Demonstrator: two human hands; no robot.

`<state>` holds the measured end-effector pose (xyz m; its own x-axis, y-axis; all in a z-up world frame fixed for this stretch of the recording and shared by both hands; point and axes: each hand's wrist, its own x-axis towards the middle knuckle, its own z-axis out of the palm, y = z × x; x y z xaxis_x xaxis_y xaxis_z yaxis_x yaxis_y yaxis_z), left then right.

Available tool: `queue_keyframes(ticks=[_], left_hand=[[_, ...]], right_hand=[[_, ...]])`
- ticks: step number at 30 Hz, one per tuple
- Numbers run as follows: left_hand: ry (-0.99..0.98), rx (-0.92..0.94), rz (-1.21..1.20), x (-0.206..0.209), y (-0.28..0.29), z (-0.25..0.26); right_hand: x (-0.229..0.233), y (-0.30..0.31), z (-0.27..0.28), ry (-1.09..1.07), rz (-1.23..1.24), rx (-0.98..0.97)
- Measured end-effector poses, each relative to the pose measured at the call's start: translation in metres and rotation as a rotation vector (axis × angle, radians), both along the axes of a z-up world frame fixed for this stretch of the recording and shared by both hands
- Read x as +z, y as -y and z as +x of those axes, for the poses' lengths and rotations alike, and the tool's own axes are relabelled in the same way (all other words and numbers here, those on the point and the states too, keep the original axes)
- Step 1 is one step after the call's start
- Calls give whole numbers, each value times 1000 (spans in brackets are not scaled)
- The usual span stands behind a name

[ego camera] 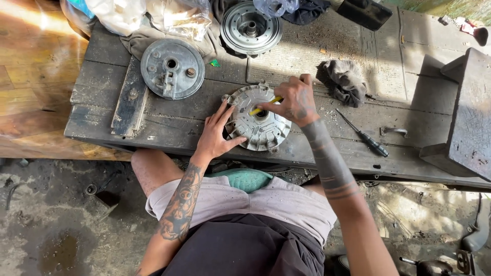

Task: The person uses a yellow brush to scrub a circular metal part on a wooden workbench. They rotate the part and continue scrubbing different areas, including the center hole and outer edges.

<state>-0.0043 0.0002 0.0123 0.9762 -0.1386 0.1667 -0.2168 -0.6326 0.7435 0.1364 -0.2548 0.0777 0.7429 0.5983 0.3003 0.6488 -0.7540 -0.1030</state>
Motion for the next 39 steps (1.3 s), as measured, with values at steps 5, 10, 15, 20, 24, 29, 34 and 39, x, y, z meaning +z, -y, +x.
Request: queue_keyframes(ticks=[5,10,15,20,24,29,34,39], left_hand=[[-2,-10,6,-1,-1,2],[-24,-24,-14,0,0,-3],[-16,-11,12,-3,-1,0],[-1,-10,4,-5,-1,-1],[4,-12,-9,-2,0,2],[10,-9,-19,0,-1,3],[24,3,-3,-6,-1,-1],[-16,-4,-27,-3,0,0]], right_hand=[[-10,34,21,-29,57,-29],[-7,37,15,-62,-50,-47],[0,31,10,37,41,26],[15,52,22,126,23,0],[18,25,-9,28,-2,68],[13,47,6,-4,61,-10],[1,43,0,48,62,70],[-1,23,-10,56,113,110]])
